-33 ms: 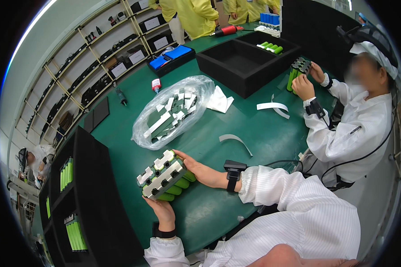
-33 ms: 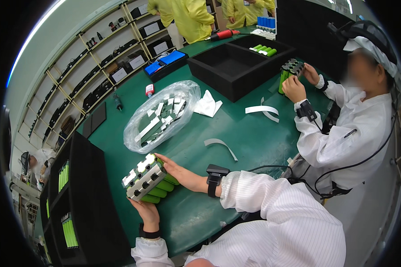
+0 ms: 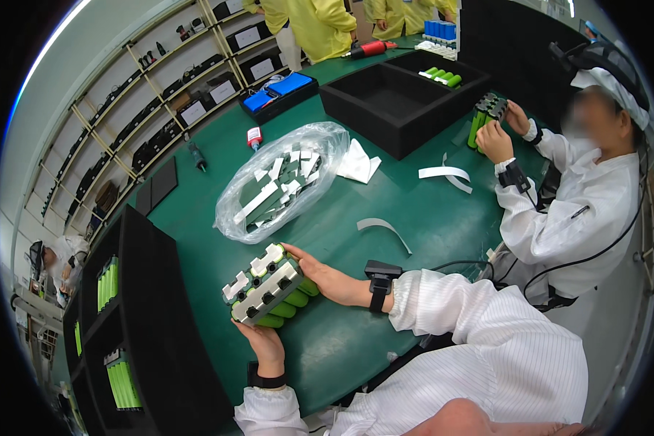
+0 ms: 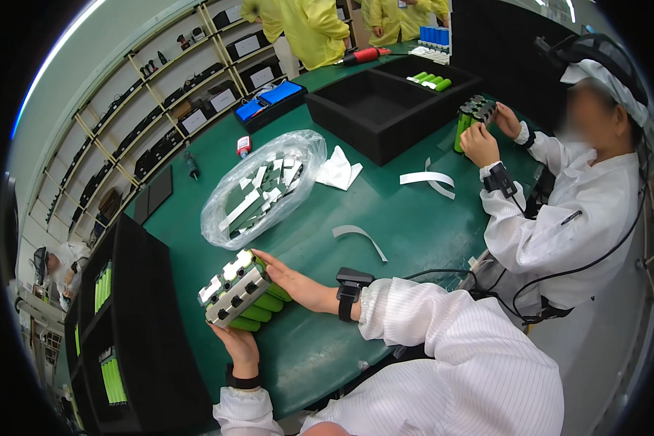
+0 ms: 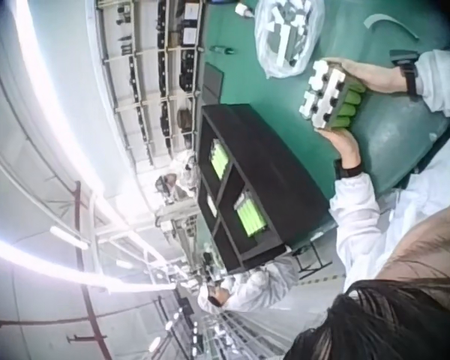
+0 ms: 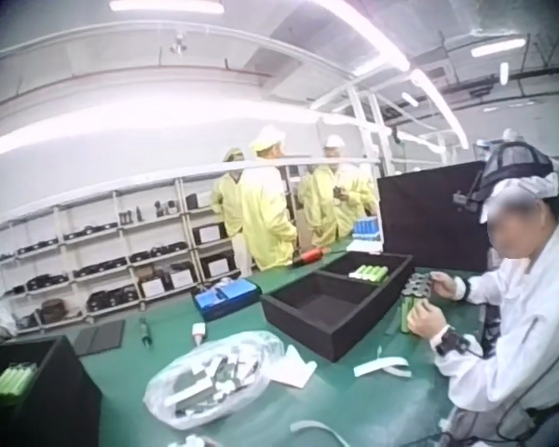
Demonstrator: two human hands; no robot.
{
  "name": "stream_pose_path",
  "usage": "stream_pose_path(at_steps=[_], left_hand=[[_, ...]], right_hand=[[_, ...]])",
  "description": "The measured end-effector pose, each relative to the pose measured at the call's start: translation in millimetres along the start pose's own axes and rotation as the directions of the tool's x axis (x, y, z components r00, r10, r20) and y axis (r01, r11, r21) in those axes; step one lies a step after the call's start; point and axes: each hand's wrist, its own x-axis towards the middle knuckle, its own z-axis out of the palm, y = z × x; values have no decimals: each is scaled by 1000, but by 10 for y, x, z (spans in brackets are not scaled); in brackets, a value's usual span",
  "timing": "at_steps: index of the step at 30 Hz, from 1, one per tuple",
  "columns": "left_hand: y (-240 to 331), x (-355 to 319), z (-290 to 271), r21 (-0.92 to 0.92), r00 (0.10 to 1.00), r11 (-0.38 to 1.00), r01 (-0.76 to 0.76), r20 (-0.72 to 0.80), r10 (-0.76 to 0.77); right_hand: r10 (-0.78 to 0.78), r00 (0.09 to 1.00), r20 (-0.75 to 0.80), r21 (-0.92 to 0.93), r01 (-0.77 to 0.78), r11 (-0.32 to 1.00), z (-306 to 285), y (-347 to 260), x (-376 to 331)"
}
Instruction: Assembling lithium-ion battery packs by placing cells into plastic brackets and applying adhesive strips.
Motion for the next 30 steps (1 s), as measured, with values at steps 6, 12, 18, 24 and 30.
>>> stream_pose_path(at_steps=[6, 12, 18, 24, 30], left_hand=[[-94, 29, -184, 24, 998, 999, 45, 46, -46], [-3, 40, -53, -55, 998, 997, 58, 40, -56], [-27, 36, -75, 58, 1000, 998, 8, 20, -9], [-86, 33, -128, -11, 998, 999, 46, -45, -46], [16, 47, 22, 22, 999, 999, 30, 15, -30]], right_hand=[[-4, 1000, -1, 82, 4, 997, -3, 4, 0], [21, 1000, -7, 131, -20, 991, -18, -6, 4], [11, 1000, 11, 26, -11, 1000, 20, -73, -13], [-57, 995, -85, -96, 49, 994, 36, -20, 5], [20, 996, -90, 196, -2, 981, 1, -3, 5]])
